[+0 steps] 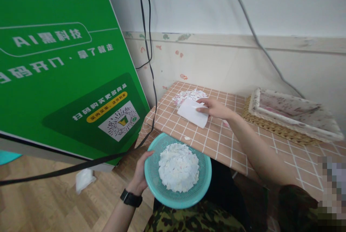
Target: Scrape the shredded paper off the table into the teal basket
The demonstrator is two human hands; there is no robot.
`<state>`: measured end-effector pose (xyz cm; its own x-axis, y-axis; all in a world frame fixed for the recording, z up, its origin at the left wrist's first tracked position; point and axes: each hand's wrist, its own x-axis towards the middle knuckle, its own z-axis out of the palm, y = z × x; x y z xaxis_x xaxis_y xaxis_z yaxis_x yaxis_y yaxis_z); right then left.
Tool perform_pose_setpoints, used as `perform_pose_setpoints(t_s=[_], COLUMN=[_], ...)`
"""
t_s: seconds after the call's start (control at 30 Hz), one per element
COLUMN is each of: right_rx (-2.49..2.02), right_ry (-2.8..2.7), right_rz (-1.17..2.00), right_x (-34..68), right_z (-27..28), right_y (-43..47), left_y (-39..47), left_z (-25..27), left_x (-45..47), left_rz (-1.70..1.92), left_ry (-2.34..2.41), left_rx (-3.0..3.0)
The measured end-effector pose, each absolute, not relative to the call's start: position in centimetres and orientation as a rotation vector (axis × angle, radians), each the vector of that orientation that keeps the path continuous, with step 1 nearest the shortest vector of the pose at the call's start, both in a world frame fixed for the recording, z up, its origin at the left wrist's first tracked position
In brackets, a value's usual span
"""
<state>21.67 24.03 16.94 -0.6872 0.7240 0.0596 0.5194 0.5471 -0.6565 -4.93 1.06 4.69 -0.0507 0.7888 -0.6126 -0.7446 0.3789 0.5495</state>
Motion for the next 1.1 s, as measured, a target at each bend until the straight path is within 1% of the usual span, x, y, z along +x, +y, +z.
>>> perform_pose_setpoints(t_s=[0.13, 0.3, 0.37, 0.53, 0.7, 0.77, 0.83, 0.93, 1.0, 1.1], right_rx=[-1.100, -1.128, -1.060, -0.846, -0.636, -0.613, -0.771, -1.069, -1.155, -1.169], right_ry=[-2.435, -2.477, -2.539, -2.832, -2.881, -2.828, -2.690, -2.471, -2.432, -2.448], right_rz=[0.622, 0.542, 0.621, 0.975, 1.321, 1.371, 1.264, 0.945, 0.780, 0.669], right_x=[20.8, 20.5, 21.4, 23.8, 22.3, 21.5, 21.3, 21.5, 21.5, 21.1], right_z=[15.5, 15.2, 16.0, 17.8, 17.1, 17.0, 17.0, 16.7, 16.1, 14.6], right_y=[24.4, 24.2, 24.4, 24.6, 23.1, 22.7, 22.8, 23.6, 24.2, 24.9], left_y=[1.1, 1.1, 1.1, 1.1, 1.2, 1.2, 1.1, 1.2, 1.2, 1.3], left_z=[4.6, 4.7, 4.7, 4.9, 5.2, 5.2, 5.0, 4.6, 4.3, 4.0], left_x=[-5.1, -5.1, -5.1, -5.0, -4.7, -4.6, -4.7, -5.0, -5.3, -5.6], left_rz=[1.254, 1.249, 1.253, 1.250, 1.257, 1.252, 1.262, 1.275, 1.271, 1.284], left_ry=[1.039, 1.041, 1.043, 1.037, 1.037, 1.026, 1.023, 1.040, 1.057, 1.055], left_rx=[0.039, 0.043, 0.042, 0.024, 0.037, 0.035, 0.034, 0.048, 0.048, 0.025])
